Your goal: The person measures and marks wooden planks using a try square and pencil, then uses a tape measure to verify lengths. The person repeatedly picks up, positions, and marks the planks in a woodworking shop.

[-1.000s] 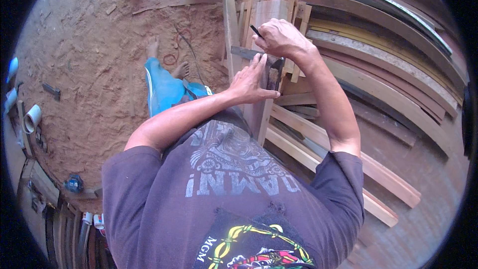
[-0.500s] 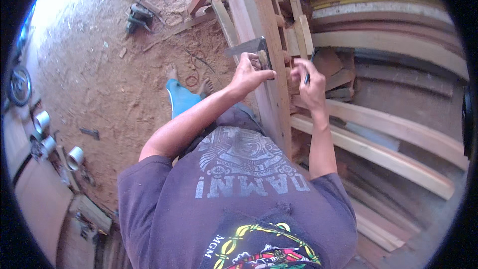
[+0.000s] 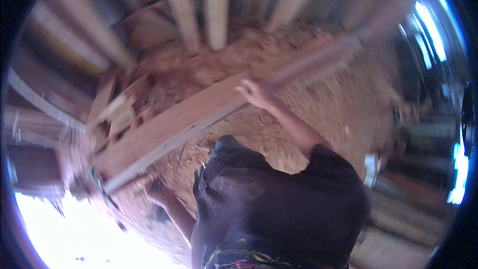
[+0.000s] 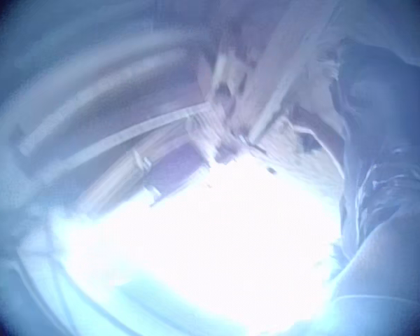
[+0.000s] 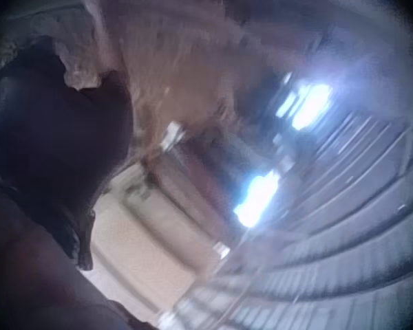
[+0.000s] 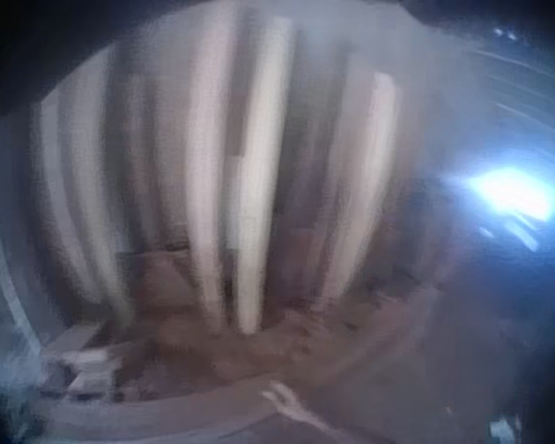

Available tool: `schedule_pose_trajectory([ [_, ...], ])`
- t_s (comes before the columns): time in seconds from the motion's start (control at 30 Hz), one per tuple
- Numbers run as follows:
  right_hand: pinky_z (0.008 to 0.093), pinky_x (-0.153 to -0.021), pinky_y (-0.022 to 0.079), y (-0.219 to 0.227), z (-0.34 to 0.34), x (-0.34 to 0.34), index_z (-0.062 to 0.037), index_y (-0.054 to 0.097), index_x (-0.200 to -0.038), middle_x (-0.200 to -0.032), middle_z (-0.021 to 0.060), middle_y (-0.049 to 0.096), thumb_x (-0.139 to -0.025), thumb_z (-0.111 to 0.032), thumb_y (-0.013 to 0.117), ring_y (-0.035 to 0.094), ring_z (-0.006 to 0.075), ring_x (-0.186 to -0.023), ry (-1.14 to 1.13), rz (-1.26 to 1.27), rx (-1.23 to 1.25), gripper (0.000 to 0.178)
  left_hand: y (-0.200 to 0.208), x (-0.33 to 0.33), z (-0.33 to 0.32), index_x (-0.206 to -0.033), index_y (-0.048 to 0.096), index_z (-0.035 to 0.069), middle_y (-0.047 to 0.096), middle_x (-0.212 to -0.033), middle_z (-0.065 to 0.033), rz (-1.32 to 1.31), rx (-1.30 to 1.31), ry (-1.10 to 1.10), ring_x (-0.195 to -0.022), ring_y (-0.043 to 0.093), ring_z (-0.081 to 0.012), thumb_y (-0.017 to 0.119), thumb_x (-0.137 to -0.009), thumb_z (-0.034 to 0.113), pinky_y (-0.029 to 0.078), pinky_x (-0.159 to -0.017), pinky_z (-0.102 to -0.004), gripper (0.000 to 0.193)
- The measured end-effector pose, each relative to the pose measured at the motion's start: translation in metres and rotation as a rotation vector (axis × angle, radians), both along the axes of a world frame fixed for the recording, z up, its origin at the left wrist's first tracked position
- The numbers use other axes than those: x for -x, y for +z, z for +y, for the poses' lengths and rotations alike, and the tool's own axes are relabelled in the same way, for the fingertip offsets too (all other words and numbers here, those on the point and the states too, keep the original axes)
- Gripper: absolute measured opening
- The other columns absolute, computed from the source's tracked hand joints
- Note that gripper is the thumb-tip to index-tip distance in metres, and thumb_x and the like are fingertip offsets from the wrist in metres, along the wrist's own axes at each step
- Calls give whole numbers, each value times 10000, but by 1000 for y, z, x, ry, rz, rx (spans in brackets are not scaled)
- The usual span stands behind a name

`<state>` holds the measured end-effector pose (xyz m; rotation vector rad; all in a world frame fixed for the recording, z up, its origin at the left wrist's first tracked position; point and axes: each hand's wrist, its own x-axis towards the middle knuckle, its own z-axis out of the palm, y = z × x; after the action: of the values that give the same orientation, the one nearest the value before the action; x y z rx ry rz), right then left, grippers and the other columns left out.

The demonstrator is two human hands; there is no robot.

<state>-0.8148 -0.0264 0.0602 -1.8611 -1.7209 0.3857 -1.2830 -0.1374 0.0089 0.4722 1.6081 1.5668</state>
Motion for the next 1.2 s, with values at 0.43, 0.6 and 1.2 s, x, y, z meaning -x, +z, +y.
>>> schedule_pose_trajectory([
  [0.43,437,-781,455,-31,11,13,-142,685,-829,-569,56,603,-998,-386,630,623,260,-565,-23,-191,-323,301,29,-54,-11,-1042,551,-69,649,-912,-164,585,-200,-6,-696,614,-230,660,-895,215,545,-569,-315,338],
  [0.6,493,-937,477,-26,7,-8,-103,708,-1102,-928,135,745,-1005,-511,611,709,266,-837,298,-210,28,431,24,-110,40,-1272,611,-17,665,-1163,-151,768,-17,-302,-879,583,-240,859,-833,335,499,-740,-357,615],
  [1.2,477,-977,492,-21,1,-310,-76,689,-961,-966,121,696,-684,-150,762,667,319,-1048,301,-437,125,296,18,-175,109,-1240,604,-25,690,-1033,-253,1216,85,-1016,-963,655,-467,783,-850,288,503,-845,-534,531],
])
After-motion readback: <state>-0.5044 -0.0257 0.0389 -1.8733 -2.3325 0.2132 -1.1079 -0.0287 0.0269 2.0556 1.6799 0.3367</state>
